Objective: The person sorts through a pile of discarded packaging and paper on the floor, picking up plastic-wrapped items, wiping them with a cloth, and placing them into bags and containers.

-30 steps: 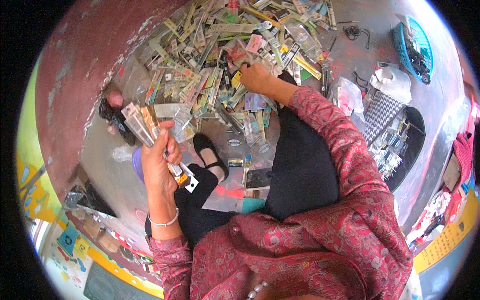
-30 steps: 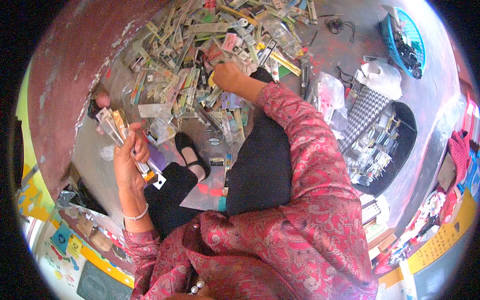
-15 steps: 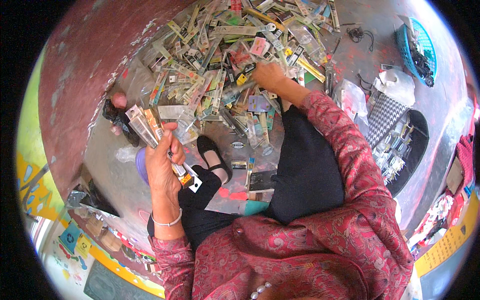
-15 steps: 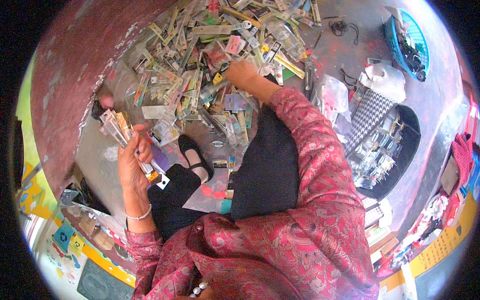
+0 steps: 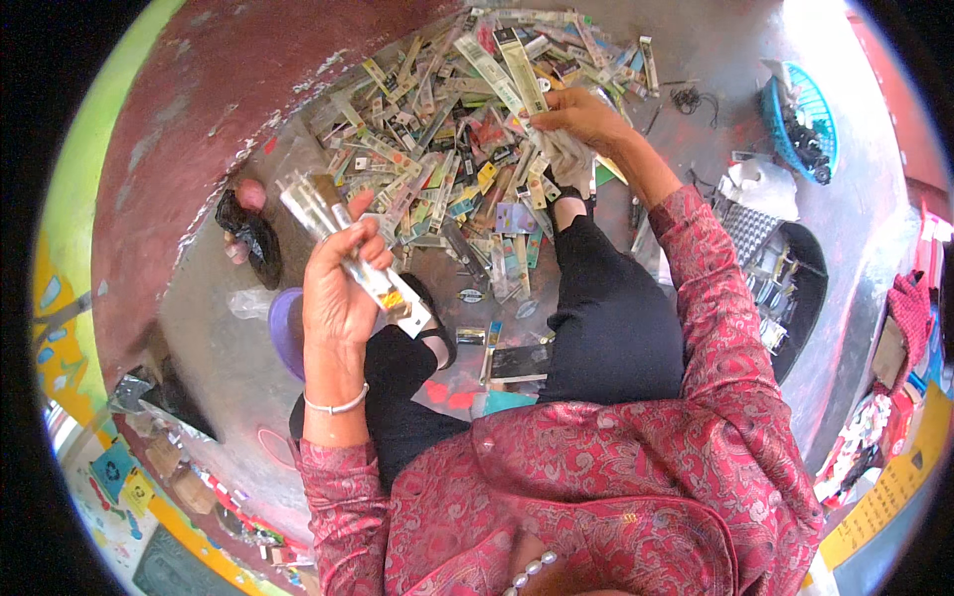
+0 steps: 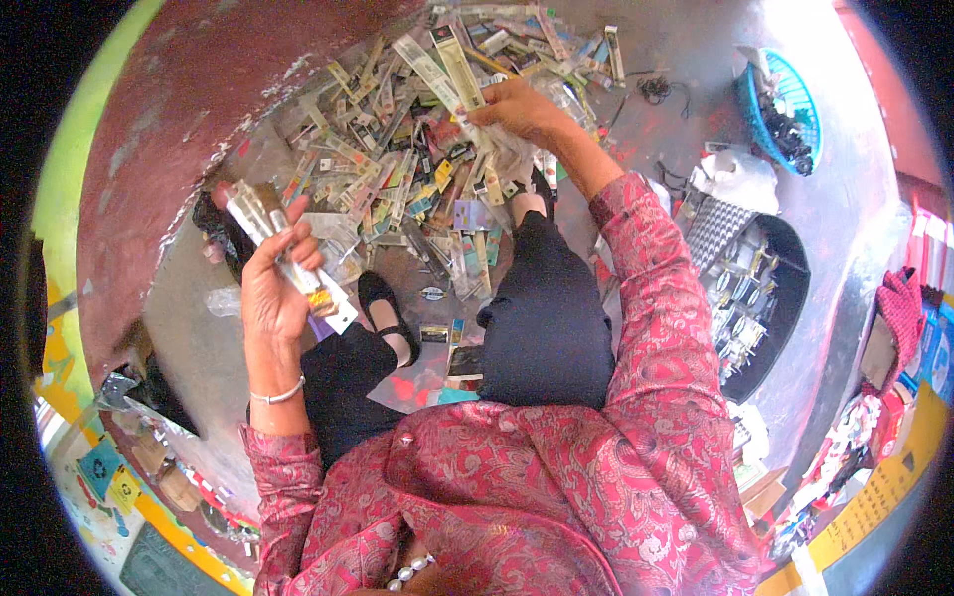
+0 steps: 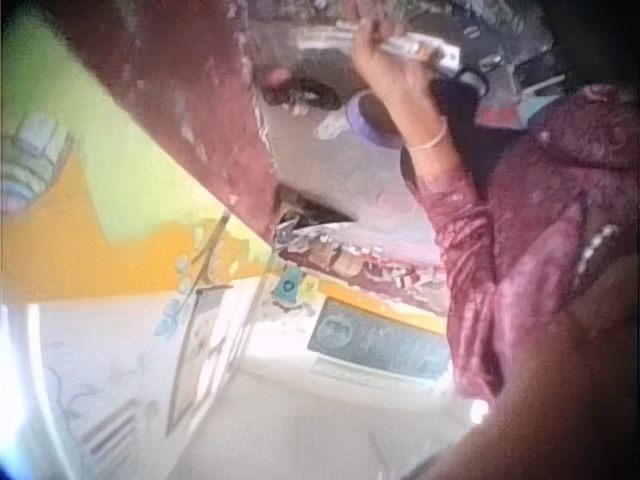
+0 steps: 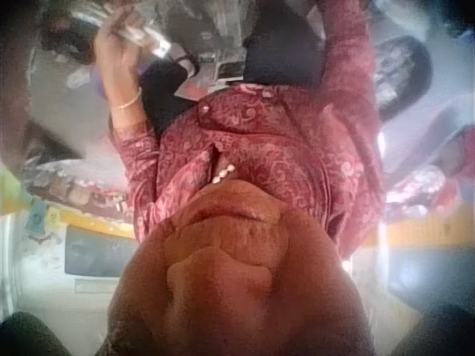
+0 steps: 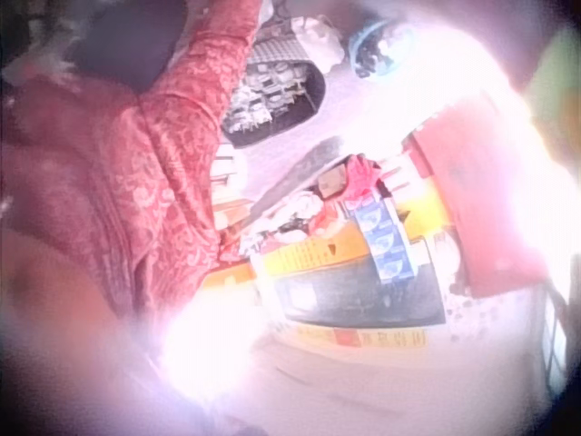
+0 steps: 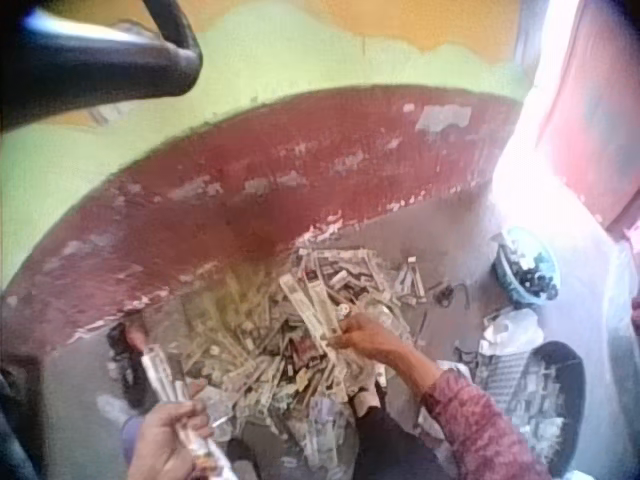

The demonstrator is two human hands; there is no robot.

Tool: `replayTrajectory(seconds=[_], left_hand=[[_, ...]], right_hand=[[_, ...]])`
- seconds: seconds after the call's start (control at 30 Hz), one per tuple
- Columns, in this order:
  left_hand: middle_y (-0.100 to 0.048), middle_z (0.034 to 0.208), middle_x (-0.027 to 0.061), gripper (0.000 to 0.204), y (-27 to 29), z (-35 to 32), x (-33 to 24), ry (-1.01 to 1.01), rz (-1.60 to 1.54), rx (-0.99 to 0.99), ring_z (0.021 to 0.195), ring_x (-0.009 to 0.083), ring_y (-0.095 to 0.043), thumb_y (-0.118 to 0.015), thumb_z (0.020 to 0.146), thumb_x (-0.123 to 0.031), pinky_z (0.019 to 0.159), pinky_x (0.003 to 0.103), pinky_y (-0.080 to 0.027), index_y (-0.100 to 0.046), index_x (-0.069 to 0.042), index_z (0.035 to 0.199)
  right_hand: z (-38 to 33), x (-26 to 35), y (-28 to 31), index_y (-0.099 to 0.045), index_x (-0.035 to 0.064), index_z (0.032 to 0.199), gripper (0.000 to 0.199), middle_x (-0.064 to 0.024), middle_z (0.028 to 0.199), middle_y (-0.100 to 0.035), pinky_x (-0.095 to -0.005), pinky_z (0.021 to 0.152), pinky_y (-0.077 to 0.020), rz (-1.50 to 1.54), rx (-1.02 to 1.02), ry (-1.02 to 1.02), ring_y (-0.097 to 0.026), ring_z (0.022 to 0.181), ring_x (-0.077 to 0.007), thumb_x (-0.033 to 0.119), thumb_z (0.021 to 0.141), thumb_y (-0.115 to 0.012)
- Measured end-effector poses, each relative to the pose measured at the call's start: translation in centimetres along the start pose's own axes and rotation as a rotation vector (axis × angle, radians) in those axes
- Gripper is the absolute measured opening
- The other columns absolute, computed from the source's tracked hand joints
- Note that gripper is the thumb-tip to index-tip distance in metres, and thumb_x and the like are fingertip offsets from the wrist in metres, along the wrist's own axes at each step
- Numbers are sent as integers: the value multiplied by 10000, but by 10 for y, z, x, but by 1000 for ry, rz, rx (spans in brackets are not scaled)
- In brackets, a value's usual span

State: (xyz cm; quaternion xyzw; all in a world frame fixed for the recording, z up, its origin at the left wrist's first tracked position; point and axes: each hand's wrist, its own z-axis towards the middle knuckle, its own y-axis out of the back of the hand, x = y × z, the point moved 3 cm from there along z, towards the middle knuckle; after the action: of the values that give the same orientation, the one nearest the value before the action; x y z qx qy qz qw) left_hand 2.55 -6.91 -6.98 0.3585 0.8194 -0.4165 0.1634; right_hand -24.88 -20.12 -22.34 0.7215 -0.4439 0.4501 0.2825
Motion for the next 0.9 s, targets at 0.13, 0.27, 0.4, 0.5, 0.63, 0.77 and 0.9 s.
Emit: replayTrajectory(seconds=[0.13,0.27,0.4,0.5,0.63,0.77,0.9], left_hand=[[-557,918,95,416,-5,-8,-6,-57,58,81,757,141,-536,-527,799,-12,635,258,-471,-422,52,1196],[-570,1059,152,297,-9,-11,-18,-139,-34,131,879,212,-595,-453,875,-54,736,293,-520,-446,22,1162],[-553,1094,118,283,-22,-17,-25,-212,-173,266,1001,207,-538,-478,866,-67,823,334,-479,-448,-30,1145],[-534,1118,115,286,-31,-29,-31,-237,-266,364,1018,215,-524,-418,890,-83,899,370,-428,-437,-27,1169],[-504,1177,143,333,-28,-39,-37,-247,-307,491,1098,257,-489,-438,881,-106,929,426,-412,-425,-18,1202],[-525,1160,143,392,-37,-57,-45,-285,-216,665,1050,258,-530,-462,878,-141,929,409,-416,-399,20,1230],[-555,1109,141,394,-26,-62,-45,-257,14,616,1002,234,-554,-527,845,-113,887,362,-447,-428,20,1203]], right_hand=[[-43,72,-31,-649,-12,873,205,-18,753,-618,-223,581,-421,-80,53,48,-533,638,-76,146,744,-646],[-87,139,-75,-647,-10,892,236,-35,765,-626,-226,634,-427,-31,163,52,-548,663,-93,153,721,-644],[-117,171,-116,-642,-20,878,231,-44,768,-618,-234,654,-431,-27,216,51,-546,668,-102,148,721,-627],[-134,192,-141,-624,-39,892,219,-54,767,-623,-238,649,-455,-143,166,89,-576,684,-108,129,753,-605],[-144,207,-163,-618,-37,913,244,-42,769,-608,-263,661,-447,-534,145,173,-552,703,-95,163,777,-588],[-153,204,-176,-628,-34,831,283,-93,688,-609,-306,603,-443,-467,138,255,-559,641,-128,236,755,-593],[-166,212,-185,-620,-44,857,312,-102,706,-613,-315,635,-444,-640,220,237,-563,661,-146,254,779,-570]])
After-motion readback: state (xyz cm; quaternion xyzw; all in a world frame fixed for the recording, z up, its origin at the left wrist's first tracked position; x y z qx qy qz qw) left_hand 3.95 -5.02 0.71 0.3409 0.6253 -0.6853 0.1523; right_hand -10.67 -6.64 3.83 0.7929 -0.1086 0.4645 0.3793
